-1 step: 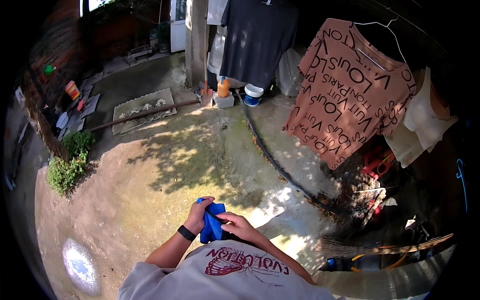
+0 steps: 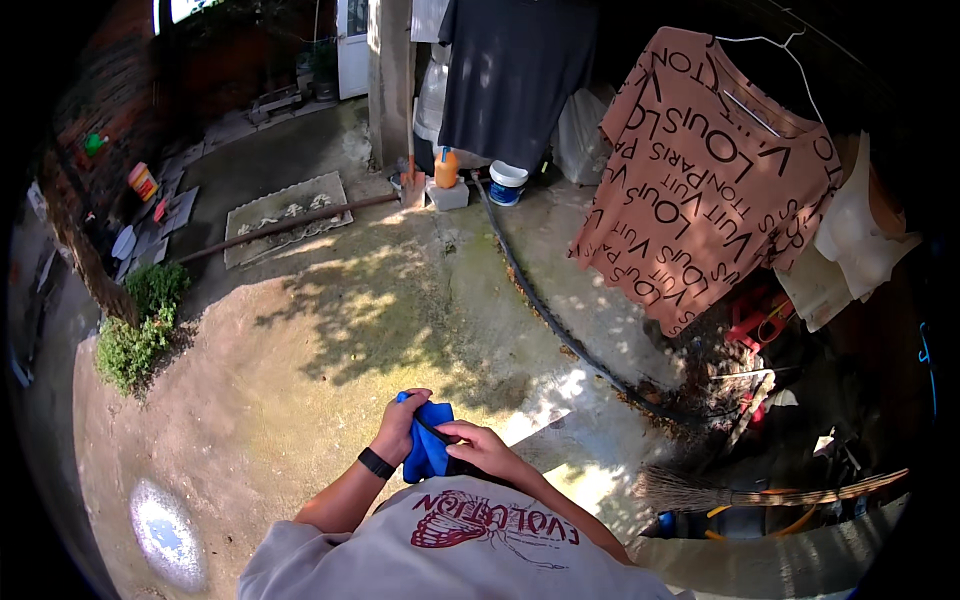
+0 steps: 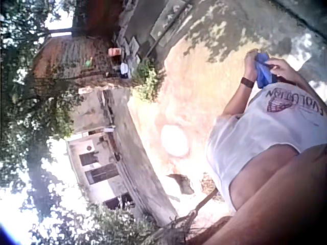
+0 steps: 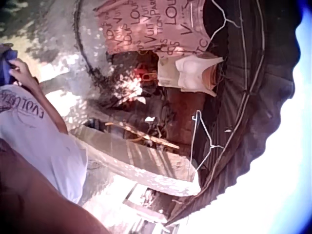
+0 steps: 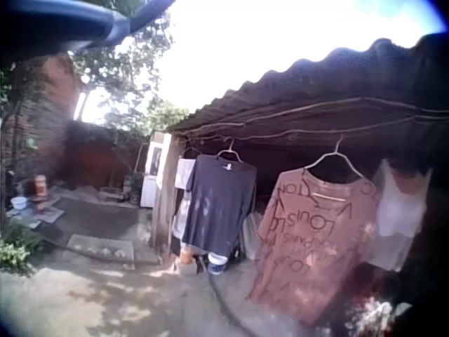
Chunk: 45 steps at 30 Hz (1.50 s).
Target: The person wipes two metal steamer plates with a blue cloth, then gathers several hangers with damp clothes from an indoor drying area and hangs them one by one on an outdoor metal rack.
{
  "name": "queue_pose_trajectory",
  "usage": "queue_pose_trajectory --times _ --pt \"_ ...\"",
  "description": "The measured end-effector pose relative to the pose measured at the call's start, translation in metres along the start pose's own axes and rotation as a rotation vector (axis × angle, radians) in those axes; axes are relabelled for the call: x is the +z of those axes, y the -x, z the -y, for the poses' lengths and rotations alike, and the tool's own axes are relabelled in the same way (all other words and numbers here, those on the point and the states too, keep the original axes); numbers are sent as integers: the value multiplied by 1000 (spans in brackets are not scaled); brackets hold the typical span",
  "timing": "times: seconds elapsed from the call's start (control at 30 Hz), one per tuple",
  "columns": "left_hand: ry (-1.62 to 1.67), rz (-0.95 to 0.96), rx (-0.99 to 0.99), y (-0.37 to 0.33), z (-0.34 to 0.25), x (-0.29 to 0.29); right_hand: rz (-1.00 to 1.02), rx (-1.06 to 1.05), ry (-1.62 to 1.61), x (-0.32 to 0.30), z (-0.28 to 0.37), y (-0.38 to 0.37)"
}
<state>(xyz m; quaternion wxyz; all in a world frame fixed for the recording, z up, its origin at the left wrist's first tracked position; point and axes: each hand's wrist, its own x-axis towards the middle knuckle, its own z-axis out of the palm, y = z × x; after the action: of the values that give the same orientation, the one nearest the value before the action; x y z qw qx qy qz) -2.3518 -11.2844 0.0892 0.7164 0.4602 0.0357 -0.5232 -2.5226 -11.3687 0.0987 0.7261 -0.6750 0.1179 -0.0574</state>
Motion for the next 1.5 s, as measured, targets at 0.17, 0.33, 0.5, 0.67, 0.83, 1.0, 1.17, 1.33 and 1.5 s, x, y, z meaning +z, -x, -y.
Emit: queue_pose_trajectory --times 0.17,0.33,0.5,0.67,0.83,1.0,1.17,1.33,1.5 --pt "45 -99 1 -75 -38 29 -1 -36 -13 -72 7 -63" --pt "105 -106 9 -141 -86 46 -155 -173 -99 -164 57 -130" --pt "164 -152 119 -192 -134 102 -273 -333 -134 -264 134 -174" --pt "190 -94 90 -256 -144 155 -550 -524 -111 -352 180 -200" --pt "168 -30 -8 -325 -151 206 -817 -585 -39 -405 191 -202" --pt "64 57 -107 -414 -168 268 -1242 -515 85 -447 185 -196" --pt "-67 249 -257 -512 -179 341 -1677 -633 224 -478 197 -199" --pt "-219 467 -422 -575 -193 441 -2041 -563 221 -509 205 -190" --pt "-372 562 -568 -630 -165 518 -2290 -506 284 -523 201 -183"
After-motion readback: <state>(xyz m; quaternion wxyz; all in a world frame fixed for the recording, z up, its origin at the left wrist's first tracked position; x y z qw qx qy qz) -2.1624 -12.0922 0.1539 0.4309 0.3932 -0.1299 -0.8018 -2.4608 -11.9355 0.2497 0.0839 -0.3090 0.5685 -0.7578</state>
